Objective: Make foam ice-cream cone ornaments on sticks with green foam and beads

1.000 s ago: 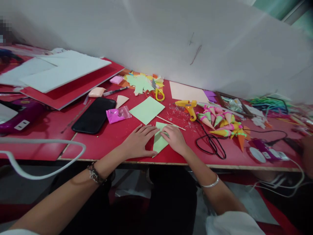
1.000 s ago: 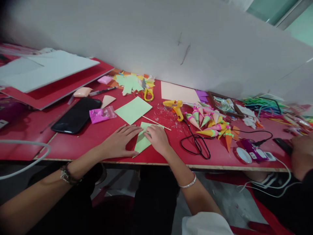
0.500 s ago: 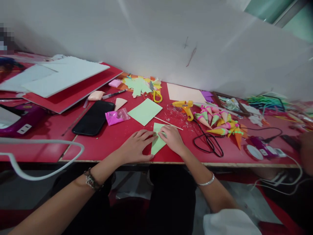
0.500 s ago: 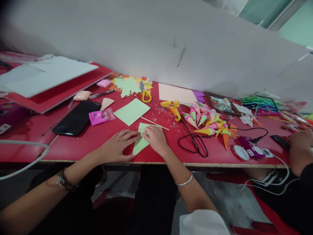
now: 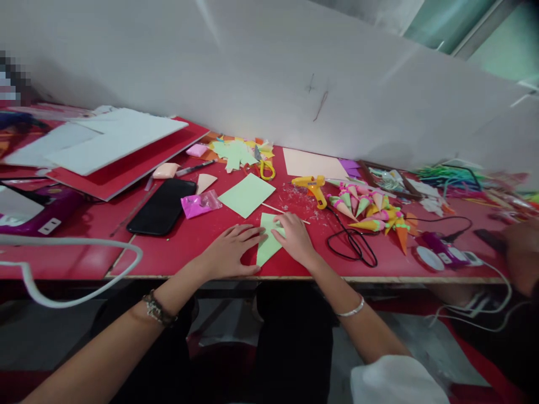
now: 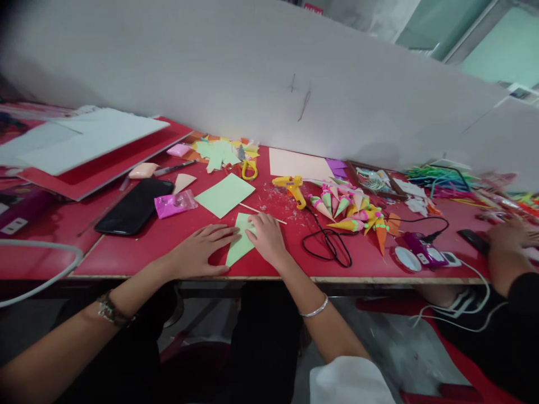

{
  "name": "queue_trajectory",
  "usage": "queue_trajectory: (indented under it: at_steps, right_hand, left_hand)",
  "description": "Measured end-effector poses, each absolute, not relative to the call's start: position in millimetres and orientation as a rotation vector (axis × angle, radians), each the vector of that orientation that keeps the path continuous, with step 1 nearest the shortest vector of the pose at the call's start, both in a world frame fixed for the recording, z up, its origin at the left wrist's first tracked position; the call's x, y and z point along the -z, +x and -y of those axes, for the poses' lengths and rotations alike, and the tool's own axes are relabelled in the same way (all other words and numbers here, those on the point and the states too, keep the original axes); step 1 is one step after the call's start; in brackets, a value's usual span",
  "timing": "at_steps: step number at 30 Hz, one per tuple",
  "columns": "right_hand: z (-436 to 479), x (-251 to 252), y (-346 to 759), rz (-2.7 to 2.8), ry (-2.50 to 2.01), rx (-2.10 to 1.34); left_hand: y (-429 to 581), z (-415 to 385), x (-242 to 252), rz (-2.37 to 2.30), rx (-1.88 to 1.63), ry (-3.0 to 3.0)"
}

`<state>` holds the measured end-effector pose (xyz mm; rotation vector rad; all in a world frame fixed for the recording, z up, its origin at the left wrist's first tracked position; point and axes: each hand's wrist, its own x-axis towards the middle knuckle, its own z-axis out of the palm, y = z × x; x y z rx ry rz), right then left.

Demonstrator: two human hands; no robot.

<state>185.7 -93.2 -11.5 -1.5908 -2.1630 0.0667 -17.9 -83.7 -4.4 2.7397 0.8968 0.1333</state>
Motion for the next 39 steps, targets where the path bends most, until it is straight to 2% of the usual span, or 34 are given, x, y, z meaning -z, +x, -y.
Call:
queue_trajectory:
  at_steps: [6, 9, 39]
  right_hand:
    - [136.1, -2.1, 190.5, 2.434, -1.235, -0.117]
    - [154.7, -4.8, 188.3, 2.526, -1.193, -0.193]
    - [123.2, 0.4, 242.2, 2.272, -1.636, 0.154]
  left_hand:
    - [-19.2, 79.3, 4.8, -0.897, -0.036, 2.698]
    - [-18.8, 77.5, 3.6, -0.877, -0.002, 2.677]
    - [-19.5, 73.4, 4.4, -0.834, -0.018, 2.671]
